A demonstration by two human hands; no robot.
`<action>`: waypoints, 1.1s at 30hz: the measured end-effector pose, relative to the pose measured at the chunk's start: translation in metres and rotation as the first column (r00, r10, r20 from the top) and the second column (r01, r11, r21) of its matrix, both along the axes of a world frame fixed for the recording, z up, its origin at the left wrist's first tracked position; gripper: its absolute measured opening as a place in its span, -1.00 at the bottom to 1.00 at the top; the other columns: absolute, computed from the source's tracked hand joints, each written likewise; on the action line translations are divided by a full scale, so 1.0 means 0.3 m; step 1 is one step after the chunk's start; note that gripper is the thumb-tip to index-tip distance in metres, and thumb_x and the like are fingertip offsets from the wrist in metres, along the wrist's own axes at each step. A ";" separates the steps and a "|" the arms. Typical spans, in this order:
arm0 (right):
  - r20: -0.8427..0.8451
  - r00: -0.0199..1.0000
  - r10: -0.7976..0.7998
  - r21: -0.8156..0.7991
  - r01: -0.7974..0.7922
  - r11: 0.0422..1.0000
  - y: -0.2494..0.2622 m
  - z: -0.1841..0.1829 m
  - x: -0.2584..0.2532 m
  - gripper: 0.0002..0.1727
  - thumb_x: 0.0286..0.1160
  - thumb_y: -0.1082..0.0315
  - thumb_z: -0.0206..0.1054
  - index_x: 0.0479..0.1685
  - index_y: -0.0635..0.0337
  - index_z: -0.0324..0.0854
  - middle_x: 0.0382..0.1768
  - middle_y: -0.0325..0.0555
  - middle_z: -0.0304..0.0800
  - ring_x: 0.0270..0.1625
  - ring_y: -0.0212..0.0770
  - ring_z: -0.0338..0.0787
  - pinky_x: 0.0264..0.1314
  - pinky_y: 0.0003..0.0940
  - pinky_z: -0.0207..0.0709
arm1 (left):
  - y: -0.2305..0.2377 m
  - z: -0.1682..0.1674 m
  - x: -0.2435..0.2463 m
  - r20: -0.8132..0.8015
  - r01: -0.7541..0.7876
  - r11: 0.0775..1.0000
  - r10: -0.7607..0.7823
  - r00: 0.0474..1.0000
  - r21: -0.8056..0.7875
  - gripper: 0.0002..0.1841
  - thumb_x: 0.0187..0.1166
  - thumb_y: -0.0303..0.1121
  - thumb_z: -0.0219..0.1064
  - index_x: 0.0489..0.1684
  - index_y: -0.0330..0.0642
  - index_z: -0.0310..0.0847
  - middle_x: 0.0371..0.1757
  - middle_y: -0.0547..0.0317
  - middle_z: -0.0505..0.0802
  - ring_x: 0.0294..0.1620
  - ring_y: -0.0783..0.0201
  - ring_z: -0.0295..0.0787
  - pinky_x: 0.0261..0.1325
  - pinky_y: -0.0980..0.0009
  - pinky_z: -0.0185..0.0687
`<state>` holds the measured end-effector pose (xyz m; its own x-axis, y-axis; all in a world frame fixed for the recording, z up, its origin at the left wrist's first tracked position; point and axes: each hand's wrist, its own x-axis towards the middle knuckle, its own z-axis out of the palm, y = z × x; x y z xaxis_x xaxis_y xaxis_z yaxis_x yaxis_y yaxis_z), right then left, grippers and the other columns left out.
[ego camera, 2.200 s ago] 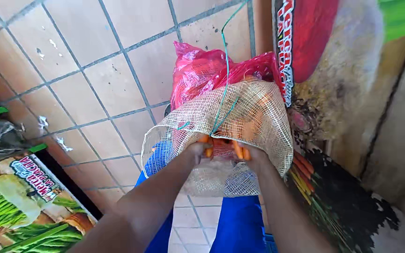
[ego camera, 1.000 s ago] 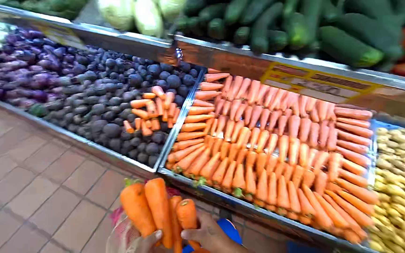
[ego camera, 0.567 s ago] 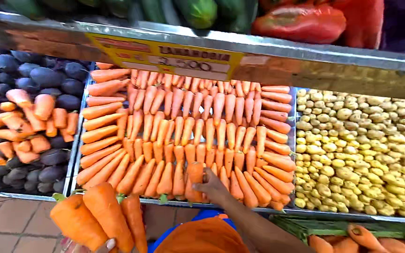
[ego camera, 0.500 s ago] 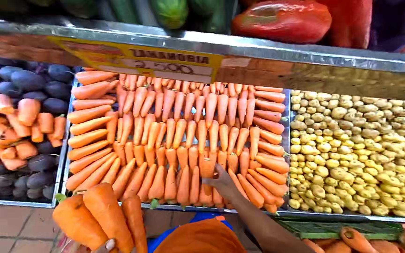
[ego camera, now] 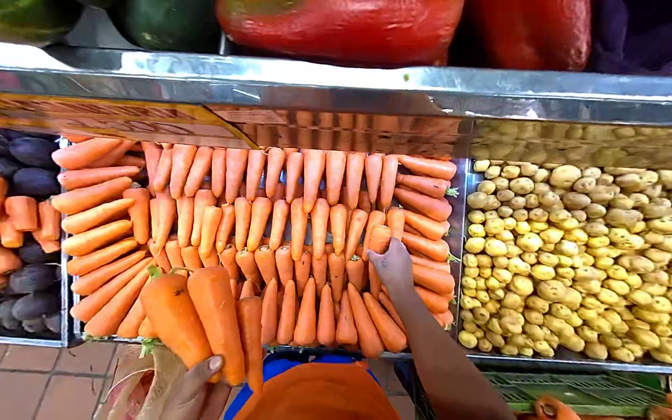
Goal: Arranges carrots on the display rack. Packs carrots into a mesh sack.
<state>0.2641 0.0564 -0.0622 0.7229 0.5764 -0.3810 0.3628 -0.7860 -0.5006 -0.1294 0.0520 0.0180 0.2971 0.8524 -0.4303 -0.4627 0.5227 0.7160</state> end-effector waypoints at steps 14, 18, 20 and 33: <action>0.440 0.393 0.807 0.457 -0.872 0.176 -0.180 0.241 -0.155 -0.37 0.56 0.24 0.39 0.68 -0.11 0.39 0.77 -0.05 0.30 0.77 -0.01 0.35 0.76 -0.06 0.33 | 0.024 0.027 0.299 0.234 0.411 0.906 -0.380 0.895 -0.100 -0.57 0.24 -0.41 0.63 0.14 -0.15 0.73 0.06 -0.05 0.90 0.10 0.09 0.88 0.23 0.05 0.79; 0.566 0.358 0.743 0.409 -0.904 0.124 -0.192 0.218 -0.108 -0.53 0.67 0.30 0.27 0.56 -0.13 0.53 0.53 -0.04 0.59 0.51 -0.01 0.62 0.53 -0.09 0.56 | 0.041 0.041 0.359 0.351 0.443 0.881 -0.367 0.861 -0.166 -0.62 0.31 -0.39 0.58 0.12 -0.20 0.75 0.08 -0.12 0.88 0.11 0.03 0.88 0.23 0.00 0.79; 0.619 0.350 0.703 0.403 -0.910 0.098 -0.189 0.224 -0.082 -0.59 0.68 0.30 0.27 0.47 -0.15 0.60 0.46 -0.03 0.63 0.46 0.00 0.64 0.49 -0.09 0.58 | 0.050 0.057 0.382 0.334 0.463 0.867 -0.387 0.860 -0.186 -0.62 0.29 -0.37 0.60 0.10 -0.18 0.75 0.06 -0.09 0.88 0.09 0.06 0.88 0.18 0.02 0.81; 0.253 0.807 0.534 0.169 -0.581 0.796 -0.415 -0.031 0.589 -0.42 0.23 0.03 0.64 0.19 0.19 0.74 0.15 0.06 0.81 0.16 0.06 0.82 0.21 0.20 0.69 | 0.068 0.046 0.229 0.012 0.422 0.872 -0.433 0.902 -0.250 -0.44 0.25 -0.24 0.64 0.26 -0.18 0.61 0.23 -0.33 0.81 -0.07 -0.14 0.92 -0.23 0.08 0.88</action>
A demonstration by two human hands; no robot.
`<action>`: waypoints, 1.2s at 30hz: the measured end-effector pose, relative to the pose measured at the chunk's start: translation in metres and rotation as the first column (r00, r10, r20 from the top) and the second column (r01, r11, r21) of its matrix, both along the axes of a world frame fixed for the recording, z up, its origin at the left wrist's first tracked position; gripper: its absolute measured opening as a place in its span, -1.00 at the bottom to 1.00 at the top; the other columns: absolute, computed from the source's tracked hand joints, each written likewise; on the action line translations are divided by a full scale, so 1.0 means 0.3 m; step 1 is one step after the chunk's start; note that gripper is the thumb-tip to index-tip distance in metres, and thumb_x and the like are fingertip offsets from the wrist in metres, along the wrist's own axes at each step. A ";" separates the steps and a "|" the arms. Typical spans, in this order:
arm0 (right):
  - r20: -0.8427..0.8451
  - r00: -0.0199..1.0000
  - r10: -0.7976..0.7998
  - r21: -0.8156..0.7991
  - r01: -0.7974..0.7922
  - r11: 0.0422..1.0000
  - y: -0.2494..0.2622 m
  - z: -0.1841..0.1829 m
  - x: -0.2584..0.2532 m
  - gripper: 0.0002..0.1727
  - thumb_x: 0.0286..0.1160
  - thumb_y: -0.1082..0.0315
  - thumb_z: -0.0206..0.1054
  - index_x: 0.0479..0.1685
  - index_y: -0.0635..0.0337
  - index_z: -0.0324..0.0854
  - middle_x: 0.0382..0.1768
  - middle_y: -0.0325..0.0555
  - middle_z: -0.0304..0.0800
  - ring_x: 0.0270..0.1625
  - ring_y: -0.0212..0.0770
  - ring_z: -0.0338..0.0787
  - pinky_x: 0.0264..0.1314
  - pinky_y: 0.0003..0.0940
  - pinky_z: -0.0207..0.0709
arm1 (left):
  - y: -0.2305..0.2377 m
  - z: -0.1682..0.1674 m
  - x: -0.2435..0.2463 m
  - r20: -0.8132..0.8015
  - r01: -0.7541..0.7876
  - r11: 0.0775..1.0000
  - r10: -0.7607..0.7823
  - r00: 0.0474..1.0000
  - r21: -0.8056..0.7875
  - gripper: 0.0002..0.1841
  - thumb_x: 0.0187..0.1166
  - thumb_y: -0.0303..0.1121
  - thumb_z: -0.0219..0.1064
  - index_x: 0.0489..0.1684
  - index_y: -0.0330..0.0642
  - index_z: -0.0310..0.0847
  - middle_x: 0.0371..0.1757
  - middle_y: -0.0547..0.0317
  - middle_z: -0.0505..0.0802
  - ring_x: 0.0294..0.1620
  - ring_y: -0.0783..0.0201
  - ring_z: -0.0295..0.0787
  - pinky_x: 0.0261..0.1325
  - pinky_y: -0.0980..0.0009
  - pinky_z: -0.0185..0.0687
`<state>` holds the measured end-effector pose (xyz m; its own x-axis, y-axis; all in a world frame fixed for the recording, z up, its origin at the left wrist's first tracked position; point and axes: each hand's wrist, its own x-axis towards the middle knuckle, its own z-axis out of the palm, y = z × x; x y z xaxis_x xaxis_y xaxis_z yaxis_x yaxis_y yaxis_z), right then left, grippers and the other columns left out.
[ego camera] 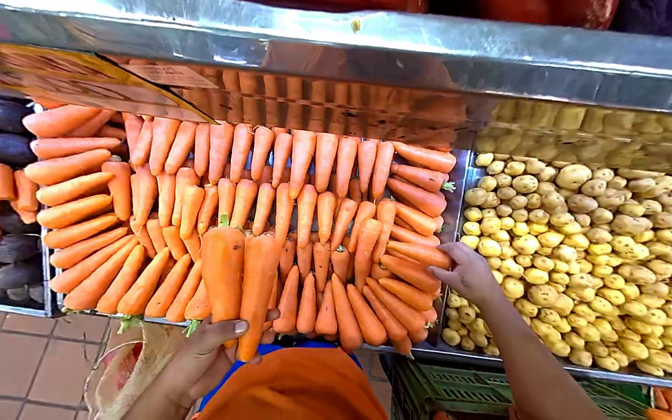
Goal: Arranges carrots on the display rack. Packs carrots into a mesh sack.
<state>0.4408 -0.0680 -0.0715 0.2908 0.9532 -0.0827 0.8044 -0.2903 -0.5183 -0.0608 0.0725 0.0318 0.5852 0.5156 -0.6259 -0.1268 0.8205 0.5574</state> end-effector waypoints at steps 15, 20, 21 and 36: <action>0.021 0.994 0.110 -0.356 -0.095 0.930 0.139 0.077 -0.027 -0.41 0.37 0.02 0.60 0.28 0.24 0.71 0.38 0.20 0.64 0.31 0.26 0.73 0.26 0.36 0.65 | -0.021 0.023 0.107 -0.095 0.267 0.953 -0.255 0.962 0.144 -0.51 0.30 -0.19 0.62 0.16 -0.21 0.66 0.03 -0.15 0.89 -0.15 -0.01 0.92 -0.20 0.12 0.89; 0.016 0.897 0.442 0.275 -0.429 0.860 0.192 0.330 -0.385 -0.33 0.41 0.01 0.50 0.54 0.02 0.56 0.58 -0.12 0.55 0.66 -0.06 0.48 0.68 0.07 0.41 | -0.013 0.038 0.160 -0.061 0.407 0.903 -0.403 0.913 0.139 -0.58 0.35 -0.24 0.54 0.15 -0.21 0.67 0.02 -0.10 0.90 -0.18 0.06 0.92 -0.18 0.17 0.89; 0.056 0.839 0.542 0.359 -0.523 0.773 0.198 0.345 -0.455 -0.41 0.48 0.03 0.47 0.52 -0.07 0.56 0.63 -0.16 0.50 0.72 -0.08 0.39 0.74 0.03 0.34 | -0.013 0.042 0.172 -0.030 0.426 0.896 -0.425 0.905 0.125 -0.57 0.35 -0.24 0.55 0.16 -0.19 0.67 0.02 -0.10 0.90 -0.18 0.07 0.92 -0.18 0.17 0.89; 0.260 0.963 0.069 0.091 -0.096 0.991 0.112 0.040 0.104 -0.37 0.24 -0.04 0.59 0.34 0.04 0.76 0.22 0.03 0.80 0.32 0.18 0.72 0.15 0.25 0.66 | -0.017 0.029 0.057 -0.394 0.370 0.928 -0.324 0.860 0.044 -0.55 0.34 -0.19 0.48 0.15 -0.24 0.67 -0.21 0.02 0.92 -0.47 0.22 0.85 -0.42 0.33 0.81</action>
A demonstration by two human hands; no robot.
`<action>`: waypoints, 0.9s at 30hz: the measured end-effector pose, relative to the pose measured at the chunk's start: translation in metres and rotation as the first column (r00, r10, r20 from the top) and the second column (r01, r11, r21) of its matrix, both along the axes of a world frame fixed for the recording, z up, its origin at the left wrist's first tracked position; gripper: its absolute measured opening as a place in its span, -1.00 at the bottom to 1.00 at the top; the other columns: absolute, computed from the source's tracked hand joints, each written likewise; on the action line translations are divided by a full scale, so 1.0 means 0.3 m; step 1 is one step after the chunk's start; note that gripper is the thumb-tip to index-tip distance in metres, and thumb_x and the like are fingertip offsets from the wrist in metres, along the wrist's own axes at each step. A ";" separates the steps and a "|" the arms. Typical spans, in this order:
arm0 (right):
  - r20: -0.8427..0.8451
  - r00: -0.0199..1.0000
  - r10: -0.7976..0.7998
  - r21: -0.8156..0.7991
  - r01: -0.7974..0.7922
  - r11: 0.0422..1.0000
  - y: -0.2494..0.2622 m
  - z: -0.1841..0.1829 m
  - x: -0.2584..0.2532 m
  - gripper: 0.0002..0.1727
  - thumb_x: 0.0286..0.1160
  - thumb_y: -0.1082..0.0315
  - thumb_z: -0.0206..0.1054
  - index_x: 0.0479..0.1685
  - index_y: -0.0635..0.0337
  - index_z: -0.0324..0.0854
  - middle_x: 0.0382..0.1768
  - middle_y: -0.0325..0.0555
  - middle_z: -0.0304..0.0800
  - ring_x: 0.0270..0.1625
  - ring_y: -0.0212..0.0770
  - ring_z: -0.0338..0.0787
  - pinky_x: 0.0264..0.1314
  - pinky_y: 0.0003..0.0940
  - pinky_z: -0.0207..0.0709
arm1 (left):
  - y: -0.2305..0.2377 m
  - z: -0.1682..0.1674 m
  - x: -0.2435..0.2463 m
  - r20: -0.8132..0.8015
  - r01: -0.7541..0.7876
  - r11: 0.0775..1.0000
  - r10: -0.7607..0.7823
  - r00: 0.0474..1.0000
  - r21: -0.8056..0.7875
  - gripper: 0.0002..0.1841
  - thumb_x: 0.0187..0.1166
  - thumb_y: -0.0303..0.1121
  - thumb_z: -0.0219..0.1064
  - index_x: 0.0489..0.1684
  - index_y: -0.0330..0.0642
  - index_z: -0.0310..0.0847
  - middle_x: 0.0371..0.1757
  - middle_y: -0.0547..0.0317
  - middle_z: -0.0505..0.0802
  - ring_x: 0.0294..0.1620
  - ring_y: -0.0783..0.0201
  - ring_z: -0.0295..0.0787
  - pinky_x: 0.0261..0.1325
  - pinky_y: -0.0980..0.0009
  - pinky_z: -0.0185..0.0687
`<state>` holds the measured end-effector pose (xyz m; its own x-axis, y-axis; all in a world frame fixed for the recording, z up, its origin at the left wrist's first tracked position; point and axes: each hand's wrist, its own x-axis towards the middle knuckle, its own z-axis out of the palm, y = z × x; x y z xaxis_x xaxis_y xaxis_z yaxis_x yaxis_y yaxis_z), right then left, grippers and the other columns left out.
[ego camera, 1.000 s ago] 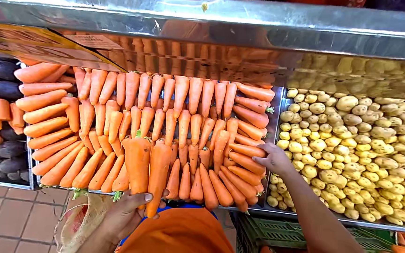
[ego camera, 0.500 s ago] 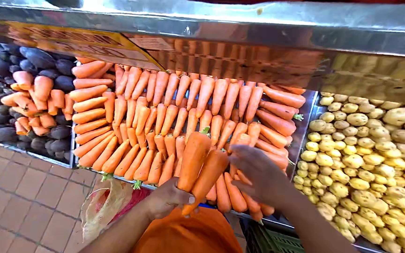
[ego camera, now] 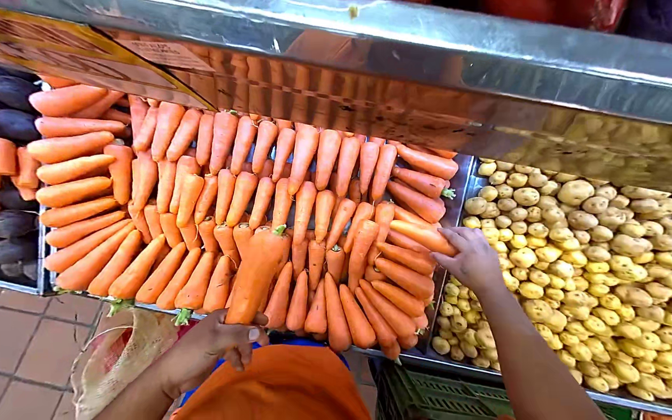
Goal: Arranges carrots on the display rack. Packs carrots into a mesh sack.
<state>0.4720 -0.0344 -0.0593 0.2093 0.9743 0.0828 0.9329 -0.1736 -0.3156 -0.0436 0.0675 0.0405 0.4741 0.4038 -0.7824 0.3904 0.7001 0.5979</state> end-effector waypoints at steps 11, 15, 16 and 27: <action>-0.077 0.996 0.038 -0.091 -0.045 0.995 0.108 -0.085 -0.047 -0.35 0.31 -0.14 0.57 0.39 -0.05 0.74 0.17 -0.09 0.78 0.26 0.03 0.70 0.23 0.06 0.63 | 0.007 -0.010 0.037 -0.032 -0.005 0.999 0.006 0.999 0.036 -0.53 0.25 -0.21 0.56 0.13 -0.21 0.69 -0.29 0.08 0.86 -0.52 0.27 0.77 -0.42 0.37 0.78; -0.087 0.994 0.062 -0.133 -0.073 0.988 0.122 -0.097 -0.041 -0.33 0.35 -0.15 0.56 0.44 -0.03 0.70 0.20 -0.07 0.75 0.31 0.05 0.67 0.26 0.06 0.63 | 0.038 -0.013 0.076 -0.061 0.066 0.994 -0.061 0.996 0.087 -0.57 0.20 -0.20 0.59 0.06 -0.11 0.72 -0.44 0.20 0.77 -0.63 0.35 0.64 -0.54 0.43 0.66; -0.088 0.994 0.060 -0.152 -0.072 0.986 0.126 -0.094 -0.043 -0.33 0.35 -0.15 0.56 0.45 -0.05 0.69 0.21 -0.07 0.75 0.32 0.04 0.67 0.28 0.05 0.62 | 0.047 -0.014 0.088 -0.073 0.089 0.991 -0.082 0.994 0.096 -0.58 0.20 -0.21 0.59 0.05 -0.09 0.73 -0.48 0.23 0.75 -0.66 0.37 0.60 -0.56 0.45 0.61; -0.064 0.801 0.595 0.133 -0.584 0.801 0.074 0.325 -0.452 -0.44 0.60 -0.06 0.35 0.57 -0.19 0.55 0.64 -0.21 0.49 0.72 -0.11 0.40 0.68 -0.05 0.39 | 0.135 0.099 0.372 -0.422 0.794 0.581 -0.683 0.596 0.181 -0.62 0.34 -0.05 0.56 -0.01 -0.05 0.70 -0.21 0.15 0.81 -0.12 0.18 0.76 0.01 -0.02 0.66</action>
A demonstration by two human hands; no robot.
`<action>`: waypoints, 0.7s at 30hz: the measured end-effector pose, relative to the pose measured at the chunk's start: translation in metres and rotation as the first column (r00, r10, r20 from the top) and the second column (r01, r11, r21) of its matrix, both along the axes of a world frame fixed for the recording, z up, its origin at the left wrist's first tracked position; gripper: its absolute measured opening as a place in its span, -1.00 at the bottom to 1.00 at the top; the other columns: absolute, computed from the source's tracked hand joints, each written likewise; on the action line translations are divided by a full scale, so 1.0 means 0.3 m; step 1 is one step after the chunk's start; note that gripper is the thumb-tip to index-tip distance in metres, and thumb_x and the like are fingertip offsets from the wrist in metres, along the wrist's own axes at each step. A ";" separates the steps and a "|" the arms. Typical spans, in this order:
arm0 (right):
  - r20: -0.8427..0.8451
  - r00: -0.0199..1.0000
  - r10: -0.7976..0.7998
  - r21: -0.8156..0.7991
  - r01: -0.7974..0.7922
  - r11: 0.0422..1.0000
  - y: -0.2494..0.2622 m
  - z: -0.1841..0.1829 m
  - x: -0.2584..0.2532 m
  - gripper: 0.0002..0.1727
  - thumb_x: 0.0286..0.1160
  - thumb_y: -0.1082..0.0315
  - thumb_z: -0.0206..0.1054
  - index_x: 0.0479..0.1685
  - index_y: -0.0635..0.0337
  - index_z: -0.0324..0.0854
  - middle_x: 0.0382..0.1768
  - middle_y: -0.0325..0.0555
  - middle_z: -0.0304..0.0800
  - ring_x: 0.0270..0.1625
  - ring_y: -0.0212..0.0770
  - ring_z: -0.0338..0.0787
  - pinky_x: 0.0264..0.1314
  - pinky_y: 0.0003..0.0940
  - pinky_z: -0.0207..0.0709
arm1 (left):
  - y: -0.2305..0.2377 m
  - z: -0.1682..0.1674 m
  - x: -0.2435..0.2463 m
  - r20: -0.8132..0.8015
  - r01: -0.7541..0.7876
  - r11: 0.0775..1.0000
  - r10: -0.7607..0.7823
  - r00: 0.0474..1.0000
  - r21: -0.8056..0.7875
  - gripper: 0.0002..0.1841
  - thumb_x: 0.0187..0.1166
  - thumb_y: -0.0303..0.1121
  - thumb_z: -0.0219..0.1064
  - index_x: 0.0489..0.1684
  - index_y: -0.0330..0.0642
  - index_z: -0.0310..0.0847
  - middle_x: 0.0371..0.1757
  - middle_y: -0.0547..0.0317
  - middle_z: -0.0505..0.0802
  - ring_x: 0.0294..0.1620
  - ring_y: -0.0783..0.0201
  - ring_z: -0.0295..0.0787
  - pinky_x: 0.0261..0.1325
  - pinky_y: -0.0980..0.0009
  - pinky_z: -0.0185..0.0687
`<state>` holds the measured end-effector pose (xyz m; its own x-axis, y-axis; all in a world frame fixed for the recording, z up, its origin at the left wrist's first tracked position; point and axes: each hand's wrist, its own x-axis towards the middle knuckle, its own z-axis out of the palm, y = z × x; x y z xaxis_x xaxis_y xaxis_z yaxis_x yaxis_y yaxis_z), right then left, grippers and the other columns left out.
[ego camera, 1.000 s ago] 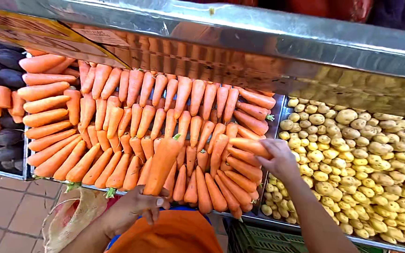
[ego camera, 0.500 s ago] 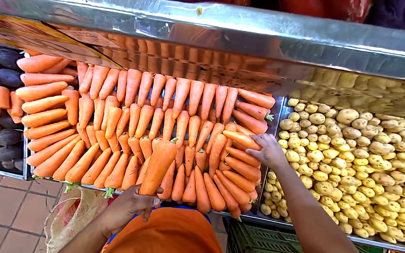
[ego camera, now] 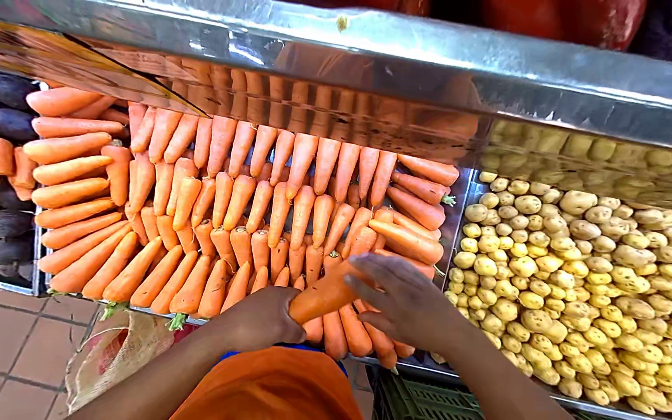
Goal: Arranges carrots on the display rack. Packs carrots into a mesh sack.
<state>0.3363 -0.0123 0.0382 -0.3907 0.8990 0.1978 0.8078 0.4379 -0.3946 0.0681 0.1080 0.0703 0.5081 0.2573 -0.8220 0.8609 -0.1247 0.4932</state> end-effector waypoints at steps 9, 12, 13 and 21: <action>-0.164 0.885 -0.436 0.045 0.448 0.893 0.025 -0.160 0.400 -0.48 0.30 0.08 0.55 0.21 0.20 0.77 0.27 0.02 0.81 0.39 0.12 0.71 0.43 0.17 0.56 | 0.032 -0.067 -0.011 0.320 -0.513 0.858 0.490 0.811 -0.016 -0.46 0.60 -0.23 0.46 0.59 0.08 0.51 -0.25 0.24 0.85 -0.54 0.30 0.65 -0.45 0.36 0.64; -0.119 0.814 -0.569 0.039 0.576 0.816 0.055 -0.217 0.506 -0.42 0.28 0.02 0.55 0.24 0.22 0.75 0.27 0.06 0.80 0.38 0.15 0.70 0.47 0.17 0.50 | 0.018 -0.135 -0.141 0.231 -0.492 0.869 0.491 0.840 -0.056 -0.58 0.66 -0.22 0.39 0.47 0.04 0.58 -0.18 0.24 0.87 -0.47 0.32 0.71 -0.34 0.37 0.68; -0.109 0.807 -0.581 0.016 0.586 0.810 0.072 -0.233 0.517 -0.41 0.29 0.00 0.55 0.25 0.19 0.75 0.28 0.04 0.79 0.39 0.12 0.69 0.49 0.16 0.48 | 0.008 -0.167 -0.189 0.194 -0.492 0.869 0.494 0.848 -0.059 -0.59 0.67 -0.21 0.37 0.47 0.02 0.57 -0.14 0.23 0.87 -0.43 0.32 0.72 -0.30 0.37 0.69; -0.055 0.830 -0.555 -0.079 0.550 0.831 0.154 -0.298 0.480 -0.41 0.29 0.01 0.58 0.27 0.17 0.73 0.25 0.01 0.80 0.40 0.09 0.68 0.54 0.12 0.45 | -0.110 -0.423 -0.632 -0.062 -0.506 0.858 0.512 0.857 0.089 -0.49 0.67 -0.09 0.35 0.53 -0.11 0.52 0.16 -0.05 0.84 -0.05 0.06 0.86 0.12 -0.01 0.76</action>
